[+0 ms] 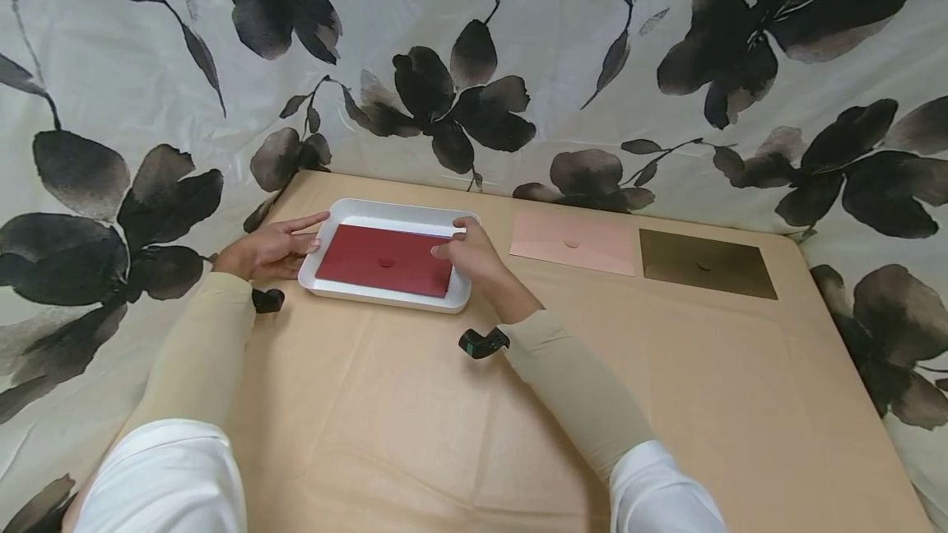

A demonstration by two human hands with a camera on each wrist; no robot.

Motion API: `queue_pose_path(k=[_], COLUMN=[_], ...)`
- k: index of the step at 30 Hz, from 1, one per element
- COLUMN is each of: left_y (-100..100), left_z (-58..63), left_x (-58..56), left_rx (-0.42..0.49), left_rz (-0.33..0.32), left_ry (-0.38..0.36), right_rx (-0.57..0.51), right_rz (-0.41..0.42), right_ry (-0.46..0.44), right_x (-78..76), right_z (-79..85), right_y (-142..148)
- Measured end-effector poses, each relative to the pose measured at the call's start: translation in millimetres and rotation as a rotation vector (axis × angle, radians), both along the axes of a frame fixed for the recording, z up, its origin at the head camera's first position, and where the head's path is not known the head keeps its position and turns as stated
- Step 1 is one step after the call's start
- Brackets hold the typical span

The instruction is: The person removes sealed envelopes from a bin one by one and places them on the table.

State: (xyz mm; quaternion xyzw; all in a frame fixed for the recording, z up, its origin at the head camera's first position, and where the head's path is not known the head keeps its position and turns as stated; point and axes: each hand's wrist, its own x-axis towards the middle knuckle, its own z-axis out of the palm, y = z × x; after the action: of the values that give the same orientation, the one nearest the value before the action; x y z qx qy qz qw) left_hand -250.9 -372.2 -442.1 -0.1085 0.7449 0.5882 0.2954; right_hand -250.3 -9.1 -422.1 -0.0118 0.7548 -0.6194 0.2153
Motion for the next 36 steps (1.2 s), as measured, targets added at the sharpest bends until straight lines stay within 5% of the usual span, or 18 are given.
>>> queue_pose_path(k=[15,27,36], left_y=[-1.7,-3.1,-2.7], left_z=[-1.2,0.3,-1.5], left_x=[-1.8,-0.9,-1.4], left_rx=[0.002,-0.003,0.020], left_rz=[-0.003,-0.008,-0.007], left_ry=[-0.010,-0.012,-0.016], right_rx=[-0.122,-0.036,-0.024], right_rz=[-0.005,-0.085,-0.060], right_ry=[-0.071,-0.015,0.035], right_x=[4.8,9.7,13.1], right_z=[-3.7,4.1,-9.7], right_y=[-7.1,-6.2,-18.1])
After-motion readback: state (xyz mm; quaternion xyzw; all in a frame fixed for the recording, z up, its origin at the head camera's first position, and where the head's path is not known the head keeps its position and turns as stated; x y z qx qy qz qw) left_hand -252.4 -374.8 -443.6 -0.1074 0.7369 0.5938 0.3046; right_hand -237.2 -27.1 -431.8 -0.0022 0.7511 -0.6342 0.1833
